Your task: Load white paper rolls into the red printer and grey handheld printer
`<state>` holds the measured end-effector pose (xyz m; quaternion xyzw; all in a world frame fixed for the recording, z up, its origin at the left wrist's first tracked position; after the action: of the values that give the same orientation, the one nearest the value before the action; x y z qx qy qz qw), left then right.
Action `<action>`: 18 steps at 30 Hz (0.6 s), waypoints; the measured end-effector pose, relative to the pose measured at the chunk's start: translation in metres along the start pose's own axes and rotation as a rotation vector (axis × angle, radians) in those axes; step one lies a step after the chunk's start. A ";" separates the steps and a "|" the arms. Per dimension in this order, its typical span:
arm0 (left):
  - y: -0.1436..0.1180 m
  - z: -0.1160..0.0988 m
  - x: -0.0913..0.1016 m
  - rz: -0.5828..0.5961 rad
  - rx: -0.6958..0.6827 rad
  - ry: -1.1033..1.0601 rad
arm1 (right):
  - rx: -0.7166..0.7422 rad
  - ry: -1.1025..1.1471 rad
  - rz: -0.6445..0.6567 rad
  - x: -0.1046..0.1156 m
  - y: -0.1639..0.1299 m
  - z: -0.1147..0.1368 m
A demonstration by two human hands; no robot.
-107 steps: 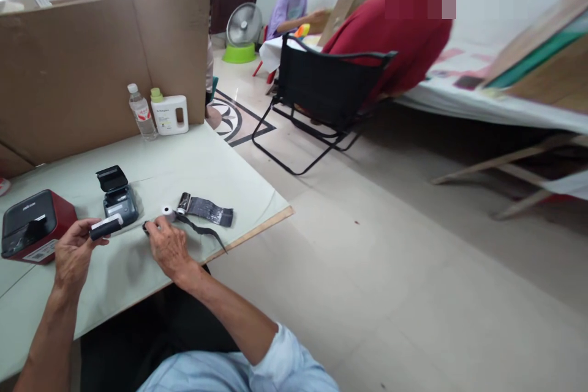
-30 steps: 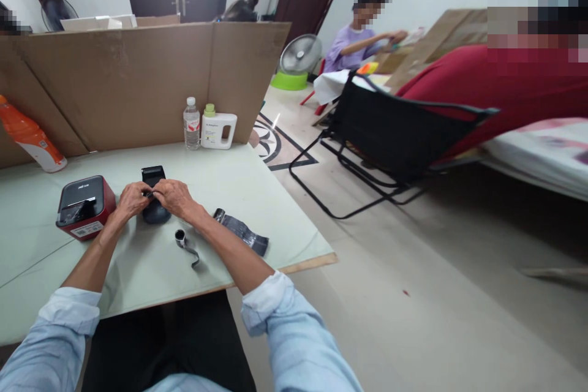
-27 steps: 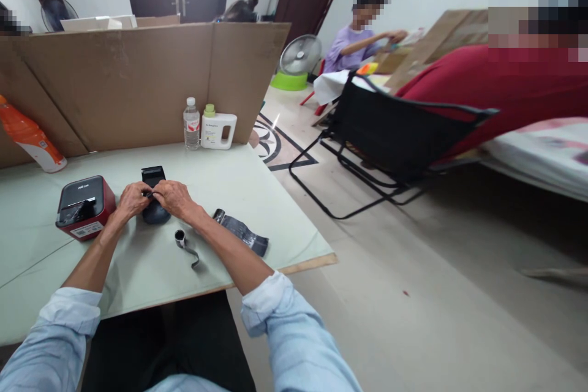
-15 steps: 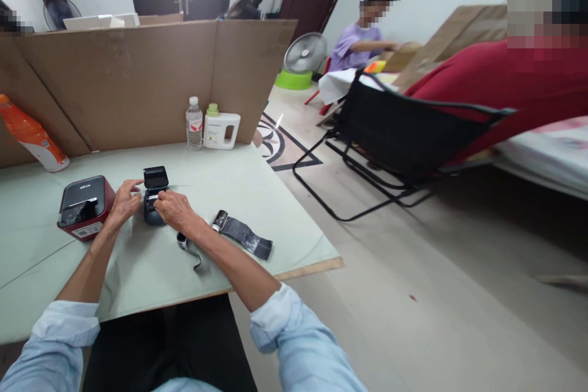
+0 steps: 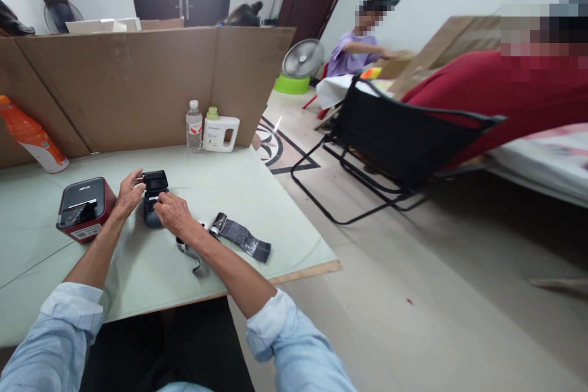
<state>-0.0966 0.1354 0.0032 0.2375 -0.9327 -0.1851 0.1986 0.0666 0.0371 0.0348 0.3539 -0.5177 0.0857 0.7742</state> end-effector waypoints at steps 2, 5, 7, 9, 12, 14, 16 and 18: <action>-0.006 -0.010 0.006 0.014 -0.058 -0.007 | 0.014 -0.005 -0.012 0.000 -0.003 0.002; -0.020 -0.027 0.014 0.081 -0.184 0.022 | 0.018 -0.021 -0.009 0.000 -0.005 0.003; -0.031 -0.036 0.018 0.137 -0.253 0.057 | 0.020 -0.027 -0.006 0.000 -0.005 0.004; -0.041 -0.041 0.021 0.189 -0.303 0.096 | 0.020 -0.027 -0.007 0.000 -0.005 0.005; -0.055 -0.042 0.023 0.257 -0.364 0.155 | 0.022 -0.017 -0.011 0.000 -0.006 0.006; -0.063 -0.039 0.026 0.290 -0.384 0.189 | 0.027 -0.013 -0.014 -0.001 -0.006 0.006; -0.069 -0.035 0.030 0.316 -0.385 0.213 | 0.030 -0.007 -0.019 -0.002 -0.007 0.005; -0.074 -0.032 0.034 0.354 -0.372 0.229 | 0.031 0.006 -0.025 -0.001 -0.007 0.005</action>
<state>-0.0822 0.0496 0.0077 0.0497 -0.8812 -0.2875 0.3719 0.0657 0.0292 0.0318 0.3721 -0.5095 0.0849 0.7712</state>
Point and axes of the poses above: each hand's wrist, its own y-axis towards the middle knuckle, its own x-axis out of the back of the hand, z = x × y, the point moved 8 cm from there along y, towards the middle knuckle, and after that the axes turned 15 degrees about -z, right-handed, at the moved point
